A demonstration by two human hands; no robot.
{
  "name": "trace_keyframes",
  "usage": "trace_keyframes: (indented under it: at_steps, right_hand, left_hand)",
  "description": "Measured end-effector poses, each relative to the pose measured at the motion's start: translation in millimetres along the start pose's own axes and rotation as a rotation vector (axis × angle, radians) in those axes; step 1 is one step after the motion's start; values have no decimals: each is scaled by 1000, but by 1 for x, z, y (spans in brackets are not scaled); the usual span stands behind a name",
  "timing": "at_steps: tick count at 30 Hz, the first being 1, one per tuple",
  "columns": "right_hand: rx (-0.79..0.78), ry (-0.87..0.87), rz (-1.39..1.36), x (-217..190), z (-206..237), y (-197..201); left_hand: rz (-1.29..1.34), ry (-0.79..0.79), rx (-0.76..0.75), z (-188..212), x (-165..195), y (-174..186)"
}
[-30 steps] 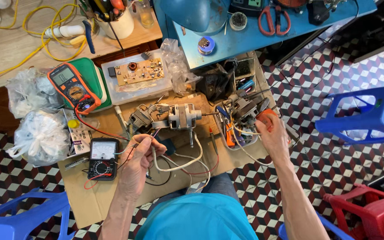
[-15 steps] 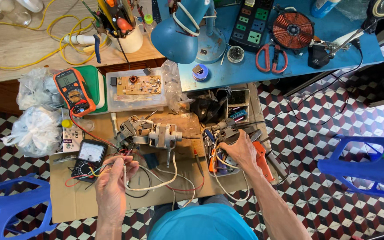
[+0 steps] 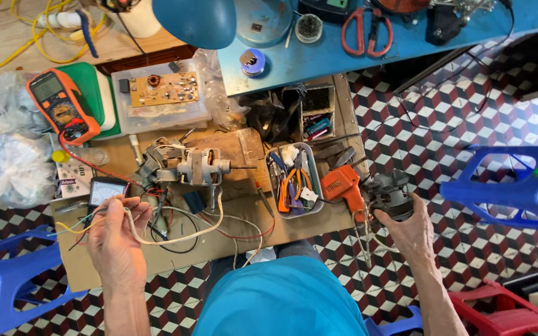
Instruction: The person works at a cluttered repair bench on a small electric motor, handling its wires and using multimeter test probes on the motor's terminals. They pick up pliers to work on the wiring, then hold a measuring tape against the motor to measure it.
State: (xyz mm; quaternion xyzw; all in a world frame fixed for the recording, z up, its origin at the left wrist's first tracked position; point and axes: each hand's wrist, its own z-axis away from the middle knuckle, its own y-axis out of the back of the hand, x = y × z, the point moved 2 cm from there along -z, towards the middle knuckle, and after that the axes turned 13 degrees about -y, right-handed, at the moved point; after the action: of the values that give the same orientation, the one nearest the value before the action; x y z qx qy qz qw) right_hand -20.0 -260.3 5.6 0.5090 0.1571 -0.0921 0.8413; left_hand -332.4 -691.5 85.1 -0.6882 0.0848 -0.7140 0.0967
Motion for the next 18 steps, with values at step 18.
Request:
trace_keyframes:
  at_steps: [18]
  right_hand:
    - [2,250,158,-134,-12,-57]
  left_hand:
    - [-49,-2,-144,4,-1,-4]
